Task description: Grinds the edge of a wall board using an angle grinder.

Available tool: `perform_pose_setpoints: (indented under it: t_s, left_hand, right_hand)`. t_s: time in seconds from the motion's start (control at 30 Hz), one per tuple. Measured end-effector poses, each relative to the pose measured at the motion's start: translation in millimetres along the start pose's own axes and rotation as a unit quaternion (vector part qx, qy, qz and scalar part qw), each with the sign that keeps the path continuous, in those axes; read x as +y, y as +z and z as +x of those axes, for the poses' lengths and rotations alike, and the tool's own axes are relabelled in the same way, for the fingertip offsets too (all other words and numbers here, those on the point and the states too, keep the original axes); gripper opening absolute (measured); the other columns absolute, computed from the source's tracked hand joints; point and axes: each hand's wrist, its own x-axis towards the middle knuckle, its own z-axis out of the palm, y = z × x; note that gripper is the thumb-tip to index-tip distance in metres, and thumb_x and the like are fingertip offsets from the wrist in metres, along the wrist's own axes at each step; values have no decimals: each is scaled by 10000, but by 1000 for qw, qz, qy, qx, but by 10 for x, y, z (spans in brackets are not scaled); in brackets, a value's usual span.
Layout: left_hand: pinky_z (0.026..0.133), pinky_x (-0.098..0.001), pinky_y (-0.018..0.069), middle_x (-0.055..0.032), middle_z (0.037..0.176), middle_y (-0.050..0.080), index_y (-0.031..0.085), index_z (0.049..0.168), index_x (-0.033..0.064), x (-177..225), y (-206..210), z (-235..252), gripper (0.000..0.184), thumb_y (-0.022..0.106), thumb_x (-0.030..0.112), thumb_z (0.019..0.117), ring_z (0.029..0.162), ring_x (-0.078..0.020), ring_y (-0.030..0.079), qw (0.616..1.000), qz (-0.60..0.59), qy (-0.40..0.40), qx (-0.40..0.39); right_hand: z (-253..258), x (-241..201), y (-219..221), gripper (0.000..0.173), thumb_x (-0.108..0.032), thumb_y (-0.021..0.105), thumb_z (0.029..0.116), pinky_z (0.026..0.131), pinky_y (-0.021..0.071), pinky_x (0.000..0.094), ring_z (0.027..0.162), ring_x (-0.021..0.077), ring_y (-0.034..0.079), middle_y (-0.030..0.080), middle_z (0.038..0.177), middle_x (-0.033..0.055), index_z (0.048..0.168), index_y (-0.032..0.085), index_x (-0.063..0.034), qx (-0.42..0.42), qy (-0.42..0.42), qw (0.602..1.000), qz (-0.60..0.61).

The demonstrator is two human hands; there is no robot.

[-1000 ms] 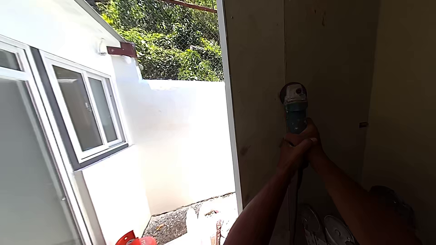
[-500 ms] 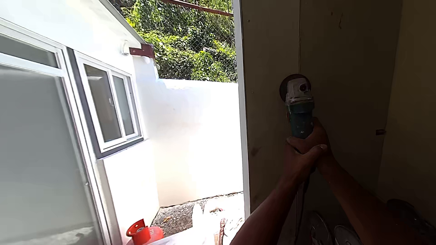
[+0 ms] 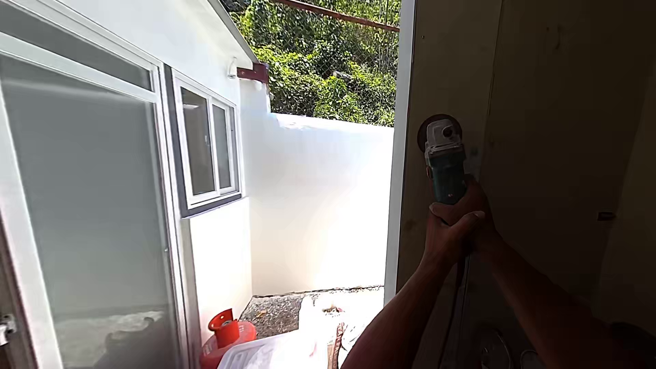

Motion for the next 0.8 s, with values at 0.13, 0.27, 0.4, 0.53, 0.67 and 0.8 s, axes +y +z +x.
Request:
perform_pose_setpoints:
  t_s: [0.13,0.27,0.4,0.53,0.67,0.8]
  left_hand:
    - [741,-358,604,-142,870,693,557,1190,-8,18,-9,1,486,782,208,818,783,-198,709,1000,0,-6,9]
    - [663,-320,567,-115,760,665,667,962,-27,88,-22,10,276,777,209,870,680,-171,662,998,47,-34,-4]
    - [703,-326,572,-114,783,672,688,946,-25,132,-14,5,255,770,208,882,715,-174,668,997,63,-30,-12]
    - [698,-317,582,-106,788,673,625,1025,-2,63,-20,-7,310,766,215,855,714,-163,680,999,26,-14,-12]
    - [693,-329,588,-124,794,678,617,1046,-13,50,-15,-27,328,765,204,850,715,-179,686,1000,6,-12,1]
    - [671,-306,559,-88,740,656,674,923,-9,147,-4,-34,248,767,216,878,682,-153,657,997,62,-41,0]
  right_hand:
    - [-27,-40,-19,754,-274,900,713,725,554,564,871,317,677,676,1015,176,1345,525,-103,-10,-4,1000,-7]
    - [-13,163,49,546,-254,927,726,681,530,458,762,257,638,676,880,142,1163,668,-54,10,-17,999,43]
    - [54,228,27,467,-266,896,768,734,536,483,795,268,663,701,899,150,1117,698,-28,-40,-6,998,40]
    - [-13,126,-22,498,-246,873,767,721,563,464,824,253,667,677,946,144,1151,630,-41,-36,-23,999,3]
    - [-46,47,-35,592,-268,876,747,692,555,498,808,283,663,669,940,165,1235,596,-84,-35,-23,999,9]
    - [44,244,118,608,-272,922,716,693,529,549,770,332,663,701,904,187,1229,672,-64,15,-20,999,39]
